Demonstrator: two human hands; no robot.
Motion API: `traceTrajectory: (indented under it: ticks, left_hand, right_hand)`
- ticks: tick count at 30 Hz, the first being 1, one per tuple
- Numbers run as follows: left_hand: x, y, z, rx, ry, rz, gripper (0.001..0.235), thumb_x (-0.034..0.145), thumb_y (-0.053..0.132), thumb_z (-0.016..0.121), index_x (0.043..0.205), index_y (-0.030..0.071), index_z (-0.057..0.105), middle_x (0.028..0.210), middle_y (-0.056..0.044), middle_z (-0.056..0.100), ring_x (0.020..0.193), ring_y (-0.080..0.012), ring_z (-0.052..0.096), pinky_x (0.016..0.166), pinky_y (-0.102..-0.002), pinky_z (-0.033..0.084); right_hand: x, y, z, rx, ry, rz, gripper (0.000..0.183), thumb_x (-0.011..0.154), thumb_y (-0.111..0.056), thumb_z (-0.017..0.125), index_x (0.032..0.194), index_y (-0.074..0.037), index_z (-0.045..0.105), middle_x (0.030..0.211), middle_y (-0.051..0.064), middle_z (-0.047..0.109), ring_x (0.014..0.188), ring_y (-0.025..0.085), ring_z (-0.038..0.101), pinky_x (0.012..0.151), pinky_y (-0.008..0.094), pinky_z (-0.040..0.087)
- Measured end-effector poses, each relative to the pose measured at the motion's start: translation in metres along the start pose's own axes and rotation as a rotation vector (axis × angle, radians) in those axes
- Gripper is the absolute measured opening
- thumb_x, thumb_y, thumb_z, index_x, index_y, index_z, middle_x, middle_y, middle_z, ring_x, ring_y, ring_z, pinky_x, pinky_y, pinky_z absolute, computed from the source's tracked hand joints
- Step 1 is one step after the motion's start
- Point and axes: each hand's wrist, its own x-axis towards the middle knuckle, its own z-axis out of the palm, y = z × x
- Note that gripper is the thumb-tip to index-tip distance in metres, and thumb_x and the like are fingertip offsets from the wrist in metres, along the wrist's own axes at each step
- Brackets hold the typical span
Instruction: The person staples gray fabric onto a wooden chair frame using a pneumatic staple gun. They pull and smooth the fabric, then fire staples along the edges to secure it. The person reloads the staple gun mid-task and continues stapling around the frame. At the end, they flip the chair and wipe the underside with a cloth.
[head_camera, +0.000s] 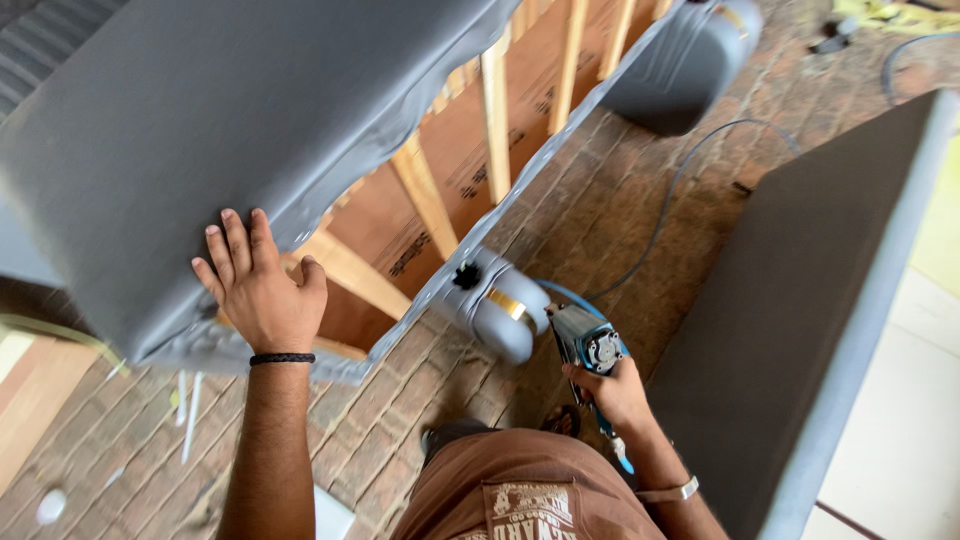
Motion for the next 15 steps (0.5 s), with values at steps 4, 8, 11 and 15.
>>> traceTrajectory:
  ticks: [4, 8, 11, 15]
  left_hand:
    - [0.036, 0.041, 0.03, -0.011, 0.013, 0.054, 0.075, 0.091, 0.029, 0.067, 0.158, 0.001, 0.048, 0.166, -0.026, 0.041, 0.158, -0.0411, 0.03, 0.128, -0.06, 0.007]
    - [0.067, 0.073, 0.053, 0.066, -0.1, 0.075, 0.089, 0.087, 0.035, 0.069, 0.161, -0.001, 0.036, 0.17, -0.025, 0.03, 0.159, -0.0399, 0.021, 0.129, -0.057, 0.006]
    - [0.095, 0.093, 0.06, 0.147, -0.212, 0.121, 0.109, 0.081, 0.047, 0.072, 0.161, -0.007, 0.02, 0.167, -0.031, 0.017, 0.156, -0.0422, 0.012, 0.125, -0.053, 0.005]
    - [0.131, 0.124, 0.073, 0.229, -0.316, 0.136, 0.116, 0.083, 0.055, 0.071, 0.162, -0.007, 0.013, 0.167, -0.032, 0.013, 0.155, -0.0421, 0.01, 0.125, -0.051, 0.006]
  right_hand:
    - [-0.003, -0.004, -0.04, 0.008, 0.074, -0.014, 0.012, 0.078, -0.01, 0.079, 0.075, -0.004, 0.069, 0.06, 0.004, 0.064, 0.051, 0.014, 0.056, 0.05, 0.031, 0.045]
    - [0.0, -0.005, -0.067, 0.077, 0.162, -0.01, 0.014, 0.079, -0.009, 0.079, 0.073, -0.002, 0.068, 0.057, 0.006, 0.063, 0.049, 0.016, 0.056, 0.049, 0.032, 0.043]
    - [0.006, -0.006, -0.077, 0.106, 0.195, -0.005, 0.014, 0.079, -0.01, 0.078, 0.073, -0.002, 0.069, 0.057, 0.007, 0.062, 0.048, 0.016, 0.054, 0.049, 0.033, 0.042]
    - [0.016, -0.004, -0.088, 0.147, 0.223, 0.015, 0.01, 0.077, -0.009, 0.077, 0.075, -0.004, 0.07, 0.057, 0.006, 0.062, 0.05, 0.016, 0.055, 0.049, 0.032, 0.043]
